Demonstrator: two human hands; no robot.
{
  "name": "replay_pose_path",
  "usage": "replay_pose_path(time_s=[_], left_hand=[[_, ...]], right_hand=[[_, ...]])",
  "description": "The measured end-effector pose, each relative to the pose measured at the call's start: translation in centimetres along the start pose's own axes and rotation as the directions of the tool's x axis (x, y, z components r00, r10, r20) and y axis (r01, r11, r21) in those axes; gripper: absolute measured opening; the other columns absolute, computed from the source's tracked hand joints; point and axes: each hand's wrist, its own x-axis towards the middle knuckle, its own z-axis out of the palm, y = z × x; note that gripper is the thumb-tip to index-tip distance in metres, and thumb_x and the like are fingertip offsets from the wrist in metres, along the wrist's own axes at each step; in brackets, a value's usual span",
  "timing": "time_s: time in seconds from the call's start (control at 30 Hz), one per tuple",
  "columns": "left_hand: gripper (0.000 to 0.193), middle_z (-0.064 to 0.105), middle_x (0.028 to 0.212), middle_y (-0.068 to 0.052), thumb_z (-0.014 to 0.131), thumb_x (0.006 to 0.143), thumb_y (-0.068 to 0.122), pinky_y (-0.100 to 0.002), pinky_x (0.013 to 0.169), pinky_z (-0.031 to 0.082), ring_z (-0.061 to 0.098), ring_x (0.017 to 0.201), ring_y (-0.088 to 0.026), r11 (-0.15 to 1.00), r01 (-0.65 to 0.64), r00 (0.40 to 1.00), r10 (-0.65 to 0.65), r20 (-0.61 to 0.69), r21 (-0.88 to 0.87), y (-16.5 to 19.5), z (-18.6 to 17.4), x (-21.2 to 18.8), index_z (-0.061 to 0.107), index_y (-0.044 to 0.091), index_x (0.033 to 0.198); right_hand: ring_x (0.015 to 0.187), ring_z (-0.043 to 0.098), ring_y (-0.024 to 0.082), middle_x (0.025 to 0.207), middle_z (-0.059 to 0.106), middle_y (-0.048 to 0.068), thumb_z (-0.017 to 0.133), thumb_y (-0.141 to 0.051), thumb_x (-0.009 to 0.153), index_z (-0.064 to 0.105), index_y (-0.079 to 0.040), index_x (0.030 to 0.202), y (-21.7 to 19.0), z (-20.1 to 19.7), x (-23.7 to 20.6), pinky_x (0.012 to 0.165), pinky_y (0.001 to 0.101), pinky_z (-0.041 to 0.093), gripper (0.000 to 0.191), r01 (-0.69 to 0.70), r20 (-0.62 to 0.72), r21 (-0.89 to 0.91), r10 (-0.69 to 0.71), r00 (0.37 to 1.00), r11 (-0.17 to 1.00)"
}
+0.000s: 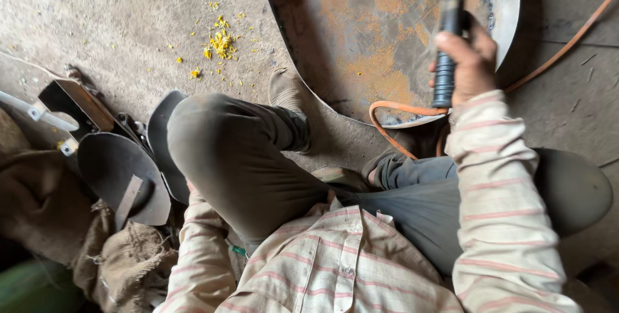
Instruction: The person sits on the floor and welds a large circular metal object using a welding torch and a welding mask. They repeatedly lower the mask to weld and lift it to inspect the work.
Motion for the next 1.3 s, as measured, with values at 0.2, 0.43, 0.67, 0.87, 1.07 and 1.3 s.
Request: replay_pose_path(time_s=[0.2,0.43,0.67,0.87,1.07,1.3], left_hand=[[0.039,0.066,0.108,-0.020,0.071,0.104,0.033,-0.037,0.082,0.045,0.059,0.093,-0.028,0.946,-0.270,0.936,0.214,-0.279,-0.180,9.5,-4.8,2.2,0.060,0.000,0.121],[0.029,0.065,0.095,-0.016,0.069,0.113,0.026,-0.032,0.069,0.043,0.056,0.077,-0.022,0.601,-0.774,0.633,0.725,-0.271,-0.200,22.6,-8.4,-2.0,0.060,-0.002,0.111],[0.030,0.064,0.082,-0.013,0.066,0.122,0.018,-0.028,0.057,0.040,0.053,0.062,-0.016,0.411,-0.891,0.413,0.910,0.033,-0.195,28.7,0.4,-6.7,0.060,-0.004,0.101],[0.038,0.064,0.076,-0.010,0.067,0.123,0.019,-0.025,0.050,0.038,0.053,0.055,-0.012,0.485,-0.874,0.481,0.870,0.107,-0.017,30.1,0.6,-6.1,0.061,-0.002,0.093],[0.032,0.065,0.076,-0.009,0.066,0.122,0.019,-0.026,0.051,0.041,0.058,0.059,-0.011,0.488,-0.869,0.494,0.859,0.133,0.083,30.6,0.6,-5.5,0.067,-0.003,0.098],[0.035,0.067,0.074,-0.008,0.069,0.118,0.021,-0.030,0.053,0.046,0.062,0.060,-0.013,0.331,-0.910,0.392,0.884,0.256,0.249,30.3,0.7,-5.3,0.071,-0.002,0.092]], right_hand=[[0.073,0.061,0.013,0.092,0.062,-0.001,0.080,-0.033,0.089,0.065,-0.008,0.128,2.4,1.0,6.7,0.065,0.0317,0.053,0.049,0.249,0.171,-0.266,-0.208,0.963,0.931],[0.084,0.075,0.017,0.099,0.074,0.003,0.084,-0.041,0.078,0.060,-0.011,0.139,7.1,3.1,11.5,0.079,0.0310,0.062,0.073,0.316,0.196,-0.455,-0.252,0.948,0.833],[0.097,0.077,0.025,0.112,0.077,0.013,0.087,-0.038,0.075,0.053,-0.001,0.148,8.7,4.4,13.4,0.086,0.0352,0.061,0.089,0.344,0.205,-0.418,-0.281,0.937,0.841],[0.105,0.076,0.028,0.118,0.076,0.017,0.089,-0.038,0.077,0.053,0.002,0.148,10.2,5.2,13.9,0.092,0.0371,0.058,0.089,0.348,0.200,-0.412,-0.289,0.936,0.842],[0.099,0.076,0.026,0.114,0.076,0.017,0.086,-0.038,0.075,0.049,0.005,0.150,10.6,6.3,14.4,0.088,0.0352,0.060,0.095,0.281,0.222,-0.421,-0.203,0.954,0.862],[0.100,0.077,0.027,0.115,0.076,0.019,0.087,-0.038,0.077,0.048,0.011,0.148,10.9,7.5,14.5,0.090,0.0358,0.061,0.095,0.312,0.226,-0.423,-0.234,0.945,0.851]])
